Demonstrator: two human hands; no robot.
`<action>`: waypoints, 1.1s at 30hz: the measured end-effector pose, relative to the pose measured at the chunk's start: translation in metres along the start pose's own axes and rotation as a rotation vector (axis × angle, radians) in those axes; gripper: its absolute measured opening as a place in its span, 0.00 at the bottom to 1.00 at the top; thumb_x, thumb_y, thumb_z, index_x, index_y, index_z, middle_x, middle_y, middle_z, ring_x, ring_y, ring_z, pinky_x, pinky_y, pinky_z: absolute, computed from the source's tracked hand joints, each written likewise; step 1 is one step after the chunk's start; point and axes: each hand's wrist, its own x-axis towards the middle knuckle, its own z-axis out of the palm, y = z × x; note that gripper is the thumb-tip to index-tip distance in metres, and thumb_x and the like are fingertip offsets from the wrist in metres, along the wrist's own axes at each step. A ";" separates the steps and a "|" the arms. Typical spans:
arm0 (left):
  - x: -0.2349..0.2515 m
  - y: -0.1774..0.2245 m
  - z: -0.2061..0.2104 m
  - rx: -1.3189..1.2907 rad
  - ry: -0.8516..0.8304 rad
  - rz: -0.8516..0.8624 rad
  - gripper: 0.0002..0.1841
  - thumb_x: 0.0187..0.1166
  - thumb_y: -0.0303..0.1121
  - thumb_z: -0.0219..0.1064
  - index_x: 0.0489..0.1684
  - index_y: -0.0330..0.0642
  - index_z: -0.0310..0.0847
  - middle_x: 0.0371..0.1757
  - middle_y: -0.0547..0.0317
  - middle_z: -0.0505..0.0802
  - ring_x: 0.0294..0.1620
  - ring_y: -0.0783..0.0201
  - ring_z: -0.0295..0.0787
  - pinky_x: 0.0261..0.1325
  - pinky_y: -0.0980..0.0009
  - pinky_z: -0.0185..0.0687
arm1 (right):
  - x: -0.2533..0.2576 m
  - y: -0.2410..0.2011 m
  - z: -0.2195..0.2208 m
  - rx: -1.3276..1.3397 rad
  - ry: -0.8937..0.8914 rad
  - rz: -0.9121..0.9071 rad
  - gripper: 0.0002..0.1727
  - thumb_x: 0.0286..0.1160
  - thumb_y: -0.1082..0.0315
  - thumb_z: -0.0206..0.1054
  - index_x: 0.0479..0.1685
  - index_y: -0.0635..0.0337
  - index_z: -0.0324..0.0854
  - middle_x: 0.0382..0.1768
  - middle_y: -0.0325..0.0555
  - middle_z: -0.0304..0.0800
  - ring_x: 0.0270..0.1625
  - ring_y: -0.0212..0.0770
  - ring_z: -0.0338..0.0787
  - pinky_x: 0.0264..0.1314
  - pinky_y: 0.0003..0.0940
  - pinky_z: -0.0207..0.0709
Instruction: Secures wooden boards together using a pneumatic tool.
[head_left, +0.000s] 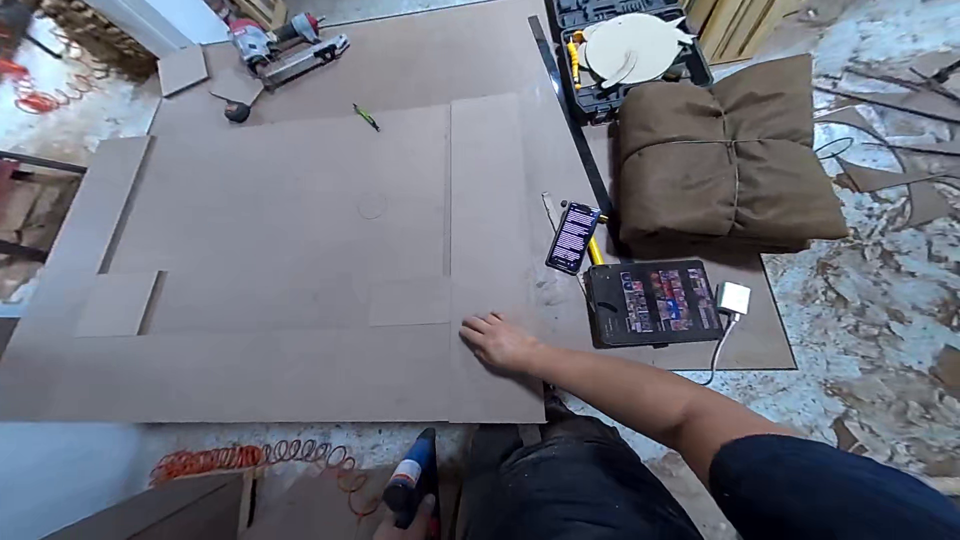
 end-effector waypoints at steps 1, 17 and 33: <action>0.001 0.002 0.002 0.033 0.002 -0.027 0.23 0.74 0.47 0.76 0.48 0.31 0.89 0.36 0.44 0.95 0.39 0.50 0.94 0.52 0.43 0.88 | 0.007 -0.002 0.007 -0.008 -0.023 -0.043 0.28 0.85 0.51 0.61 0.83 0.44 0.73 0.85 0.41 0.71 0.87 0.47 0.70 0.86 0.55 0.64; 0.013 -0.002 0.021 0.001 0.042 -0.145 0.25 0.69 0.55 0.75 0.52 0.43 0.90 0.38 0.56 0.95 0.42 0.59 0.93 0.52 0.51 0.89 | 0.028 0.010 0.049 -0.042 0.049 -0.324 0.29 0.90 0.45 0.45 0.83 0.43 0.75 0.88 0.42 0.69 0.92 0.47 0.62 0.94 0.56 0.51; 0.026 0.022 0.037 0.141 -0.027 -0.119 0.19 0.72 0.52 0.74 0.50 0.48 0.91 0.36 0.59 0.94 0.39 0.63 0.92 0.49 0.55 0.88 | 0.024 0.014 0.046 -0.061 0.130 -0.331 0.27 0.90 0.50 0.45 0.80 0.43 0.79 0.86 0.40 0.73 0.90 0.45 0.67 0.93 0.51 0.55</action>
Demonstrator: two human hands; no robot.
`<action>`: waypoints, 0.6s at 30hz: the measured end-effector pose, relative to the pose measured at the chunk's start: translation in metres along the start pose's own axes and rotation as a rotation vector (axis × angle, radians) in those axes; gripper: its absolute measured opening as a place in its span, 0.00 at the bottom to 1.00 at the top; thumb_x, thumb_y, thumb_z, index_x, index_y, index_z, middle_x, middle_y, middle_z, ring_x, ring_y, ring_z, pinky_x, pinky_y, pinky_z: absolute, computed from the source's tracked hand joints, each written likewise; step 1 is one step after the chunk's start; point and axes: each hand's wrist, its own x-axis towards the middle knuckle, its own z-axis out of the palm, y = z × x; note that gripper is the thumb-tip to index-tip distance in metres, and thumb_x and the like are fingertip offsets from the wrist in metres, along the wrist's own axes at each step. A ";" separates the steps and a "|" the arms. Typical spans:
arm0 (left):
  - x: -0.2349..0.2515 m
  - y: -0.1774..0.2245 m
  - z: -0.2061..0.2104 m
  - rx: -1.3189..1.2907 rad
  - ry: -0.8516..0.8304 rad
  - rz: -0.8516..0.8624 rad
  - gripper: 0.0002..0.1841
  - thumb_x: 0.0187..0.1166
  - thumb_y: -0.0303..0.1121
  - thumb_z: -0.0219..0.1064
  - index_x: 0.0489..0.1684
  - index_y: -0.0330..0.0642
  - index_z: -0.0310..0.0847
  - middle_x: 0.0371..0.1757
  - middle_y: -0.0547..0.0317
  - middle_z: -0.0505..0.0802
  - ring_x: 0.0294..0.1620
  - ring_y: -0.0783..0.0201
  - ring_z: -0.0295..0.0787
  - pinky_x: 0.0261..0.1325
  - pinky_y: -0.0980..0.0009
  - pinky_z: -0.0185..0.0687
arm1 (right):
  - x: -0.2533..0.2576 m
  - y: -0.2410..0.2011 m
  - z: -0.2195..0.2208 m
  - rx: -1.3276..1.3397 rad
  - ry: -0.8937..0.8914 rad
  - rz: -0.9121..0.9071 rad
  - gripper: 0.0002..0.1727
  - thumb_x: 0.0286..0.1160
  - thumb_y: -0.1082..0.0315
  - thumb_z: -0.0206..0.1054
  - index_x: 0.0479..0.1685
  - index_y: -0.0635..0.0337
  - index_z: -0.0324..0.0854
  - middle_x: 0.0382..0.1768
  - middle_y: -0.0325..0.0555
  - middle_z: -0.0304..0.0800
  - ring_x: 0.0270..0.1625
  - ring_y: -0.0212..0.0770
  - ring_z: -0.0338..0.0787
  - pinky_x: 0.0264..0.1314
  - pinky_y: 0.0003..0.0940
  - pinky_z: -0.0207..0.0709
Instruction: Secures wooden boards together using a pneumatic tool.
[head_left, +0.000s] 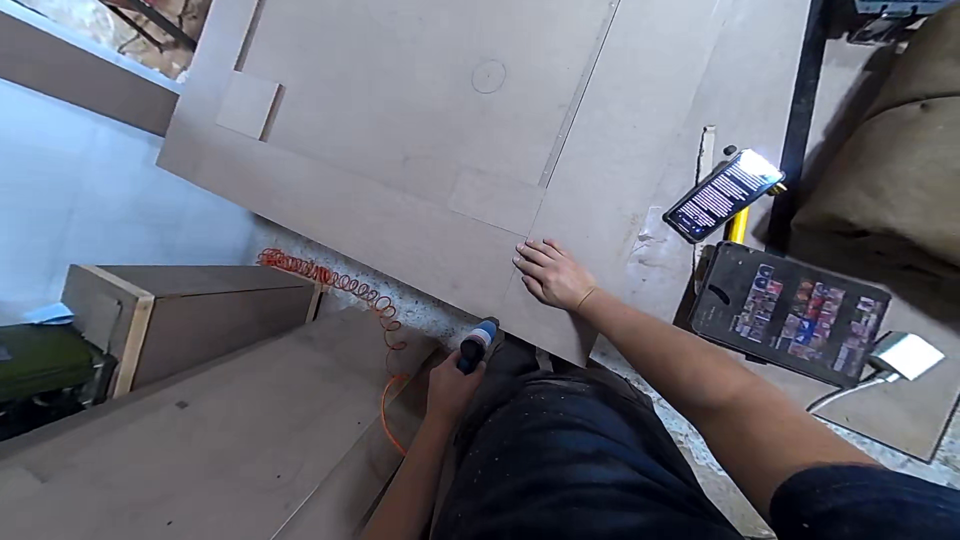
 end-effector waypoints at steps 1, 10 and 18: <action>-0.001 0.004 -0.001 0.020 -0.002 -0.007 0.19 0.72 0.53 0.74 0.50 0.49 0.91 0.37 0.59 0.95 0.40 0.63 0.93 0.50 0.55 0.88 | 0.000 0.000 0.000 0.002 0.000 0.002 0.27 0.90 0.50 0.45 0.80 0.43 0.79 0.86 0.40 0.73 0.90 0.45 0.66 0.93 0.51 0.55; -0.008 0.024 -0.006 0.071 -0.013 -0.087 0.22 0.75 0.53 0.73 0.56 0.47 0.89 0.42 0.55 0.95 0.47 0.57 0.93 0.55 0.50 0.86 | 0.001 0.002 0.001 0.034 0.010 -0.009 0.26 0.89 0.51 0.48 0.79 0.45 0.80 0.85 0.42 0.74 0.90 0.46 0.67 0.93 0.52 0.55; -0.006 0.022 -0.005 0.080 0.008 -0.072 0.19 0.74 0.52 0.74 0.51 0.49 0.90 0.37 0.59 0.94 0.42 0.61 0.92 0.51 0.53 0.86 | 0.000 0.004 0.002 0.021 -0.002 -0.008 0.27 0.90 0.51 0.46 0.80 0.44 0.79 0.86 0.41 0.73 0.90 0.46 0.67 0.93 0.52 0.54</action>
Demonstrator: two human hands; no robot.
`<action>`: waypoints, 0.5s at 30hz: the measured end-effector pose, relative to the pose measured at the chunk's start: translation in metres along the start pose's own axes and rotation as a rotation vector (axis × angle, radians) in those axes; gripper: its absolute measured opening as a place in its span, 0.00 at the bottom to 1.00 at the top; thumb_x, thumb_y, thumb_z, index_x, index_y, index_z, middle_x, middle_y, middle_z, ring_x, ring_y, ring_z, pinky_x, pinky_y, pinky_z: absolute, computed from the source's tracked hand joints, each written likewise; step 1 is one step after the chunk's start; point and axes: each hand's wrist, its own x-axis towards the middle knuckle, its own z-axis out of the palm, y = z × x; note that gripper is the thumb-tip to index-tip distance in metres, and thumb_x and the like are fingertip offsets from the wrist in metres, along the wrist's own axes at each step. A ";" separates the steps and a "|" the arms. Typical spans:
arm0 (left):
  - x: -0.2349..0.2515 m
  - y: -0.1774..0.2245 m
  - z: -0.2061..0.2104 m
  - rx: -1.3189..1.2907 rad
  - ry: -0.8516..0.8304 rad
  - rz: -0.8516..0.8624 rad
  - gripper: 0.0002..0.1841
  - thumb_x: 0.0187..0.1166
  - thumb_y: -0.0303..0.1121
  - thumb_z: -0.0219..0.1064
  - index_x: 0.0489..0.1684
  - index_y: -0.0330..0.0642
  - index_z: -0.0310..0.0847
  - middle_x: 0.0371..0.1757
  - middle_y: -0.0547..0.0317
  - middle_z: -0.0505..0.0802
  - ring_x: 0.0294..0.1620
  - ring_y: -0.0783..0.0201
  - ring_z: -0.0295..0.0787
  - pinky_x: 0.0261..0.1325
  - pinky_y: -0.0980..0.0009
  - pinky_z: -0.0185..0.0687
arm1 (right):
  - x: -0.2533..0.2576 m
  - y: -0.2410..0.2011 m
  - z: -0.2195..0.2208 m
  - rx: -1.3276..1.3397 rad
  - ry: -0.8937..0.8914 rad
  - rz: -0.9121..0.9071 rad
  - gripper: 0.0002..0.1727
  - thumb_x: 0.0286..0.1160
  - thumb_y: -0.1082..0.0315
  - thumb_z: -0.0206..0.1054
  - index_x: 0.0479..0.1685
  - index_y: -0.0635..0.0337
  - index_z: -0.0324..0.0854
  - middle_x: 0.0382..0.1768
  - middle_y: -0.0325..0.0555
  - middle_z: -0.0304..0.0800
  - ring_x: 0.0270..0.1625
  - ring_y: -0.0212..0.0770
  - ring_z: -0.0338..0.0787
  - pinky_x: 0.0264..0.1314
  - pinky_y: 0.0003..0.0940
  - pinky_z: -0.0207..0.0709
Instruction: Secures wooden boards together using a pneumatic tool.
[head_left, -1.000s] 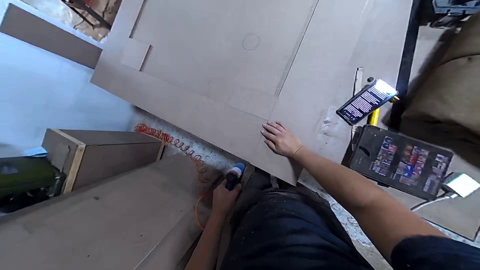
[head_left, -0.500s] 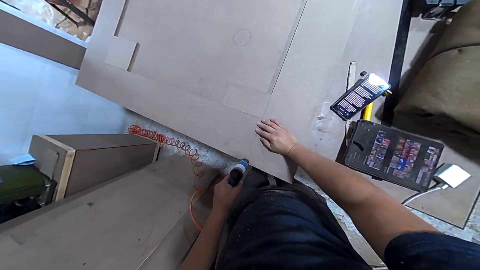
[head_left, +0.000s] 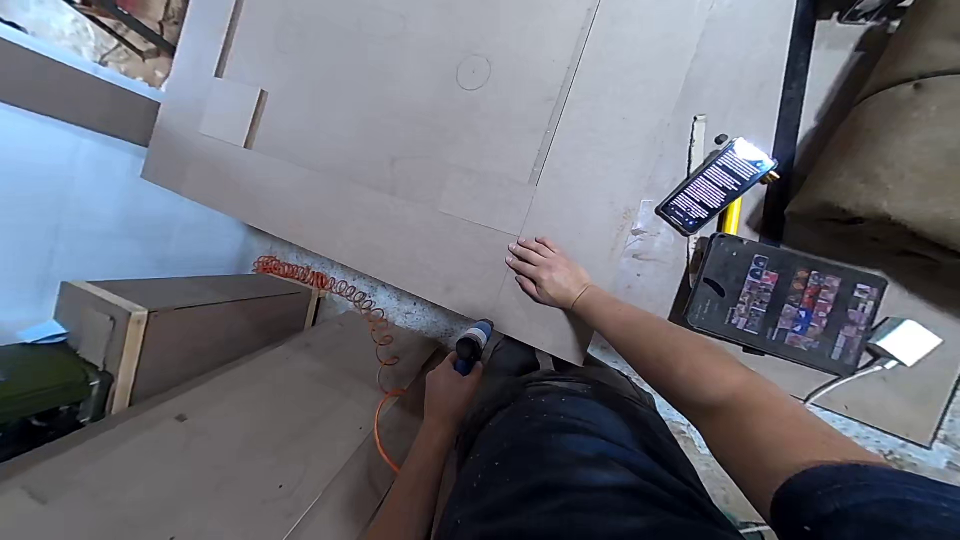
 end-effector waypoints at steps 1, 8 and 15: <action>0.000 0.000 0.000 -0.010 0.003 0.000 0.19 0.73 0.52 0.74 0.50 0.49 0.91 0.37 0.59 0.94 0.41 0.61 0.92 0.50 0.53 0.86 | -0.001 0.000 0.000 -0.001 0.004 -0.002 0.27 0.90 0.51 0.46 0.80 0.44 0.79 0.86 0.41 0.73 0.90 0.46 0.66 0.93 0.52 0.54; 0.000 -0.008 0.004 -0.063 0.005 -0.005 0.20 0.72 0.52 0.75 0.51 0.49 0.90 0.37 0.59 0.94 0.41 0.61 0.92 0.50 0.53 0.87 | 0.001 0.000 -0.005 0.067 0.007 0.026 0.26 0.89 0.51 0.50 0.81 0.42 0.78 0.85 0.43 0.73 0.89 0.45 0.68 0.93 0.51 0.56; 0.000 -0.010 0.001 -0.056 0.003 0.010 0.20 0.72 0.53 0.75 0.50 0.48 0.91 0.37 0.58 0.95 0.41 0.60 0.93 0.51 0.52 0.87 | 0.039 0.050 -0.031 0.013 0.122 0.336 0.29 0.86 0.47 0.53 0.84 0.43 0.74 0.86 0.44 0.71 0.88 0.49 0.70 0.88 0.56 0.62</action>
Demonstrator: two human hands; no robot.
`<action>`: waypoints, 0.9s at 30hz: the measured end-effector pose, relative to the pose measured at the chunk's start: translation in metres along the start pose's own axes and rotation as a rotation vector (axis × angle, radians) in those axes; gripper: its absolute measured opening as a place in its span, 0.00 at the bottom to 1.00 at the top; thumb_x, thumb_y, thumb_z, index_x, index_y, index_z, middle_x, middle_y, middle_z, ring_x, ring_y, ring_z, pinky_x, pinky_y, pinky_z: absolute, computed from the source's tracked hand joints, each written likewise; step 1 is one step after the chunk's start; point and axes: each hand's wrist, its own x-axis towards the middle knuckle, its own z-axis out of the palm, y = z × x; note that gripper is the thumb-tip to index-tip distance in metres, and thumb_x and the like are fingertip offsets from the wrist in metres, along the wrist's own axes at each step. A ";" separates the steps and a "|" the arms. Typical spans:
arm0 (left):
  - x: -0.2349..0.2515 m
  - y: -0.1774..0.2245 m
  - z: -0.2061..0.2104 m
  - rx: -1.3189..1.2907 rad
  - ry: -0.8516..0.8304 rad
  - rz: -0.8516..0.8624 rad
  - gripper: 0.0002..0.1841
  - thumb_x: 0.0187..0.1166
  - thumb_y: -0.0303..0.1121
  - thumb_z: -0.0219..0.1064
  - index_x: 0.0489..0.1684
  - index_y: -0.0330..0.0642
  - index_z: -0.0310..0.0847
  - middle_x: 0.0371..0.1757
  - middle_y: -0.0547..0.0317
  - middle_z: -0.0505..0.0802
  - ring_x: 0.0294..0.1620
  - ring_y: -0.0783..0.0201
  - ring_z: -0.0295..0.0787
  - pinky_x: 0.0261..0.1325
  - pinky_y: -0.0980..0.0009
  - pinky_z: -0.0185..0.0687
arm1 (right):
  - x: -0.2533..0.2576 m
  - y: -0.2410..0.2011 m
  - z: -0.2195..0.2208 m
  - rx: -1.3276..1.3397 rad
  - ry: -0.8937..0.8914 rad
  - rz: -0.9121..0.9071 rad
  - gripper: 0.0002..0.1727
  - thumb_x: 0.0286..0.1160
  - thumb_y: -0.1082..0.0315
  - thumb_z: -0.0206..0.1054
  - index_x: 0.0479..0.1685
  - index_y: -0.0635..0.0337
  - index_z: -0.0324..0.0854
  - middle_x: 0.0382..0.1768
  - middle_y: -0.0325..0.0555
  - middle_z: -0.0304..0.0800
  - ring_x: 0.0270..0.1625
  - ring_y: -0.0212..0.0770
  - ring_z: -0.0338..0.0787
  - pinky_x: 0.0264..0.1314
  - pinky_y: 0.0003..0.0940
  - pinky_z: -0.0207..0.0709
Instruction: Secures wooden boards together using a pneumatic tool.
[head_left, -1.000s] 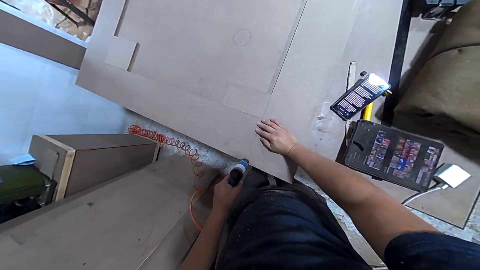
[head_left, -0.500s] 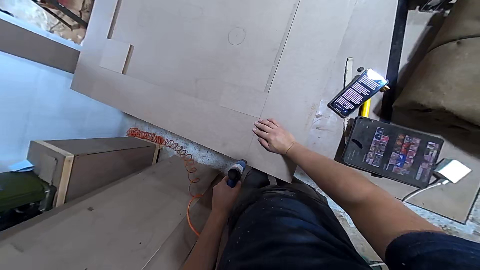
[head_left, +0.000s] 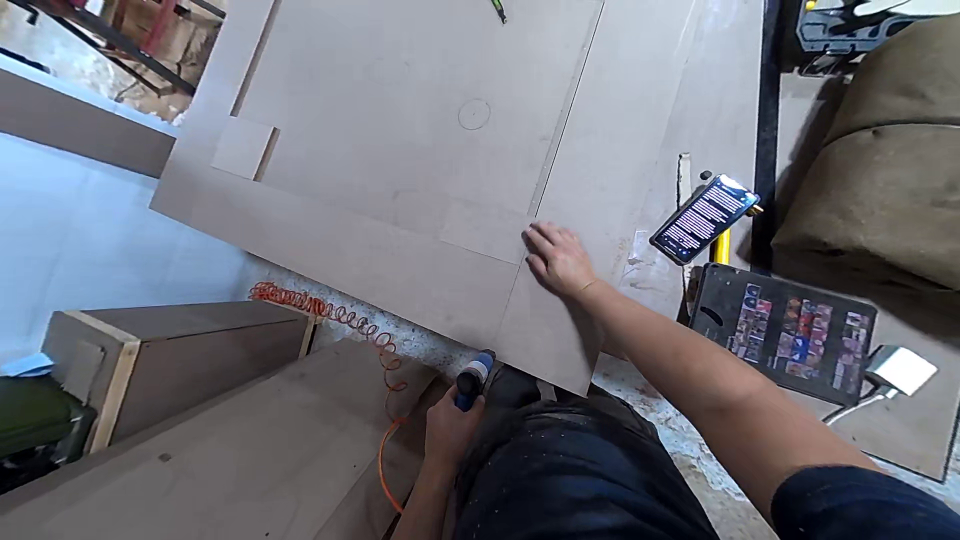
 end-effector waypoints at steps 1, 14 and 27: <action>0.000 0.000 0.000 -0.001 0.001 -0.001 0.20 0.72 0.53 0.75 0.50 0.48 0.91 0.37 0.58 0.95 0.41 0.61 0.93 0.51 0.52 0.87 | 0.008 0.007 -0.001 -0.037 0.000 0.012 0.30 0.86 0.46 0.51 0.85 0.43 0.72 0.87 0.43 0.70 0.89 0.48 0.68 0.89 0.56 0.60; 0.003 -0.013 -0.002 -0.080 0.065 0.015 0.18 0.70 0.52 0.76 0.42 0.48 0.91 0.29 0.62 0.93 0.33 0.65 0.91 0.42 0.56 0.88 | 0.018 0.023 0.001 -0.150 -0.089 -0.040 0.32 0.89 0.39 0.39 0.88 0.33 0.68 0.91 0.29 0.62 0.95 0.46 0.55 0.95 0.59 0.42; 0.001 0.007 -0.005 0.092 -0.011 -0.015 0.17 0.73 0.51 0.74 0.48 0.49 0.91 0.34 0.60 0.94 0.38 0.63 0.92 0.47 0.55 0.87 | 0.019 0.024 -0.002 -0.146 -0.099 -0.040 0.32 0.90 0.39 0.40 0.86 0.34 0.71 0.91 0.30 0.64 0.95 0.46 0.55 0.95 0.59 0.42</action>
